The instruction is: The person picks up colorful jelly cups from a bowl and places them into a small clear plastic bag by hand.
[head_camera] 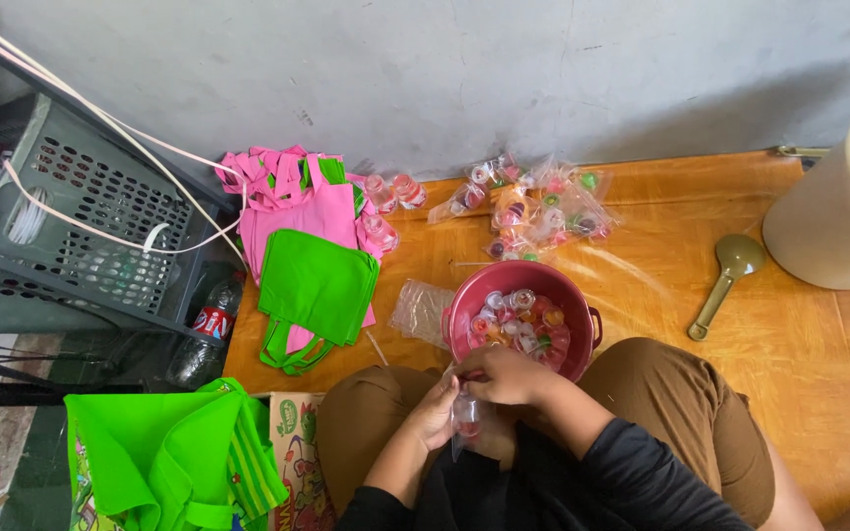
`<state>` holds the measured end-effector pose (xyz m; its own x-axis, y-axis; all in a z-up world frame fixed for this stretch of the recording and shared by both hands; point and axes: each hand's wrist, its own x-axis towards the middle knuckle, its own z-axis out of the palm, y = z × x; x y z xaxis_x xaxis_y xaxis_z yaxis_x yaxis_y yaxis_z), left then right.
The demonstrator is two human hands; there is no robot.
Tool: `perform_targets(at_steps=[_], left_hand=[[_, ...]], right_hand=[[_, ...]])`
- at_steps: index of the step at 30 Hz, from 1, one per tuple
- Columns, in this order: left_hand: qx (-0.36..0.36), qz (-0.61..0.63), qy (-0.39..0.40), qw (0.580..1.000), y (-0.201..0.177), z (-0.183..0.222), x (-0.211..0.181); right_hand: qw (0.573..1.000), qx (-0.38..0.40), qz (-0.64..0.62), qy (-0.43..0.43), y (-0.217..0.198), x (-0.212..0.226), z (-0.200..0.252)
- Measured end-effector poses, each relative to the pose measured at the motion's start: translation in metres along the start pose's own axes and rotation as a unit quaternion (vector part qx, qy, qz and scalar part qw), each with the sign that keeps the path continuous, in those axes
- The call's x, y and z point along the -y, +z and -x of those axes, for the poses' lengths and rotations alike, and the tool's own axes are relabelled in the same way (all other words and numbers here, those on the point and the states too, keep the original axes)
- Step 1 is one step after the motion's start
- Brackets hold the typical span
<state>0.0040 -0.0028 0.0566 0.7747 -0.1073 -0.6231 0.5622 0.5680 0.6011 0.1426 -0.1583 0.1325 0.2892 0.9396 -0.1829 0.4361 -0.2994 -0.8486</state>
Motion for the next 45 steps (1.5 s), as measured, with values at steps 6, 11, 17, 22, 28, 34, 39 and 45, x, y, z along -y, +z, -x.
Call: perform_targets(at_steps=[6,11,17,22,28,34,39,45], left_hand=[[-0.024,0.056,0.019,0.998,-0.025,-0.021,0.020],[-0.031,0.009,0.043,0.999,-0.006,-0.010,0.004],[-0.029,0.014,0.036,0.999,-0.003,-0.010,-0.001],[-0.017,0.010,0.023,1.000,-0.004,-0.009,-0.002],[-0.010,-0.011,0.045,0.999,-0.003,-0.007,-0.002],[-0.028,0.011,0.009,1.000,-0.006,-0.011,0.005],[-0.016,-0.009,0.020,1.000,-0.004,-0.007,0.004],[0.015,0.018,0.032,0.999,-0.005,-0.001,0.008]], right_hand=[[0.976,-0.022,-0.210,0.061,-0.001,-0.017,0.000],[0.959,-0.154,-0.121,0.207,0.014,-0.112,-0.029],[0.932,0.093,0.049,0.347,0.035,-0.113,-0.037],[0.925,0.146,0.085,0.341,0.037,-0.104,-0.040],[0.964,0.005,0.039,0.264,0.029,-0.108,-0.039],[0.906,-0.241,-0.347,0.034,0.008,-0.049,-0.013],[0.967,-0.173,-0.167,0.082,0.027,-0.038,-0.010],[0.986,-0.143,-0.063,0.053,0.020,-0.007,-0.005]])
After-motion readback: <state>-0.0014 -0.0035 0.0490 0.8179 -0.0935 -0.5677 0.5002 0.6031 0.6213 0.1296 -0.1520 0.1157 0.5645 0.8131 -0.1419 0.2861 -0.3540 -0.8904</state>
